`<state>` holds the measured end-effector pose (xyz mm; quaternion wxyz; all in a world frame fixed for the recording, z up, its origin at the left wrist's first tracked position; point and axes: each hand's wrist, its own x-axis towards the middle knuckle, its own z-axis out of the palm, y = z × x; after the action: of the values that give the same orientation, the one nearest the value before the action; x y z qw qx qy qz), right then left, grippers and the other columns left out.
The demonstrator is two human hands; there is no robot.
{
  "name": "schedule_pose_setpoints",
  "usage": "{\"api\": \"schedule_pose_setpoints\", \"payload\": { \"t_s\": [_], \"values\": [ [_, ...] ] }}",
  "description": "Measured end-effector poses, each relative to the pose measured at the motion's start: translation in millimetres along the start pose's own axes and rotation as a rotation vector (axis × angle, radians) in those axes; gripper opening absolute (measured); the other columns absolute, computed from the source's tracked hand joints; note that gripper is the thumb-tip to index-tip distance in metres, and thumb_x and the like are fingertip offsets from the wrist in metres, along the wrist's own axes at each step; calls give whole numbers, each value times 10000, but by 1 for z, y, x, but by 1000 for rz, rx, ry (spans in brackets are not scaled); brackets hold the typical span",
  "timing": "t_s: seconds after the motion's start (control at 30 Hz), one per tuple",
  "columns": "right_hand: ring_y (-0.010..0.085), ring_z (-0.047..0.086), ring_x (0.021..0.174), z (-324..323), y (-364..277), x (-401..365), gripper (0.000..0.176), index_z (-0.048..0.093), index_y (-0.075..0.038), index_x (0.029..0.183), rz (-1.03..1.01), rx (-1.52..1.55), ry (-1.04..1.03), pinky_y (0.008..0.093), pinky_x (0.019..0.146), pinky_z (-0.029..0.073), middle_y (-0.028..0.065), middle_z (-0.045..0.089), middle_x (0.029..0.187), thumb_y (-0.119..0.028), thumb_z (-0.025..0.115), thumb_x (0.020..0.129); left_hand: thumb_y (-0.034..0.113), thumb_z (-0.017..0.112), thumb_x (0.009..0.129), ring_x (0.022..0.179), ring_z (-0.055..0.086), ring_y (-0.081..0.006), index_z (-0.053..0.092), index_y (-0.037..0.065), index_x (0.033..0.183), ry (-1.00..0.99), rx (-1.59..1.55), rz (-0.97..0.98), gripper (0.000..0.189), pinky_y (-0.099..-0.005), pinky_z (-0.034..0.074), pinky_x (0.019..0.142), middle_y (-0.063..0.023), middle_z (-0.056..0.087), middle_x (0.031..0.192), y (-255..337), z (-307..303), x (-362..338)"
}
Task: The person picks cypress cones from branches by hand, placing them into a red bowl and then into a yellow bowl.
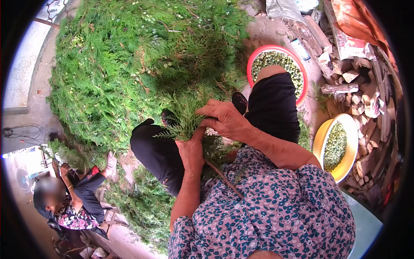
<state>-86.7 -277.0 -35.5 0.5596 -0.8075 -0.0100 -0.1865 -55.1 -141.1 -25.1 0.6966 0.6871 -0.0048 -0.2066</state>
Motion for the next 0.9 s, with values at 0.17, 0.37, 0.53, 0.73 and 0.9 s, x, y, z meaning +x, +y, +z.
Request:
{"api": "schedule_pose_setpoints", "payload": {
  "t_s": [0.17,0.37,0.53,0.73,0.9],
  "values": [
    [109,459,507,-13,-13,1,135,594,-19,938,578,634,-80,230,451,366,20,475,610,-61,574,811,64,652,746,714,514,-85,588,23,944,35,-79,-200,212,-221,412,613,-2,587,847,7,-4,0],
    [112,531,577,-37,-7,-3,158,540,-35,995,595,1279,12,206,396,355,49,541,736,-105,534,853,84,597,763,494,391,-94,562,49,847,-48,-280,-228,97,-221,399,533,3,478,621,-3,-10,4],
    [152,536,601,-38,21,-12,229,516,-40,1037,545,1499,73,210,392,344,91,583,858,-112,566,825,94,601,765,523,444,-116,565,38,843,-5,-378,-252,103,-226,380,496,-26,523,655,-3,-6,5],
    [124,520,573,-42,8,-8,332,480,-45,1135,628,1219,122,200,414,348,76,573,862,-34,561,812,105,605,776,566,503,-124,562,26,886,-11,-459,-263,143,-220,362,449,-34,559,687,-12,-14,9],
    [109,530,607,-42,-8,-8,434,425,-44,1170,536,1065,-26,192,441,372,71,566,884,25,577,770,166,626,795,569,505,-118,554,32,928,133,-504,-294,202,-214,370,476,-46,579,711,0,0,8]
  ]
}}
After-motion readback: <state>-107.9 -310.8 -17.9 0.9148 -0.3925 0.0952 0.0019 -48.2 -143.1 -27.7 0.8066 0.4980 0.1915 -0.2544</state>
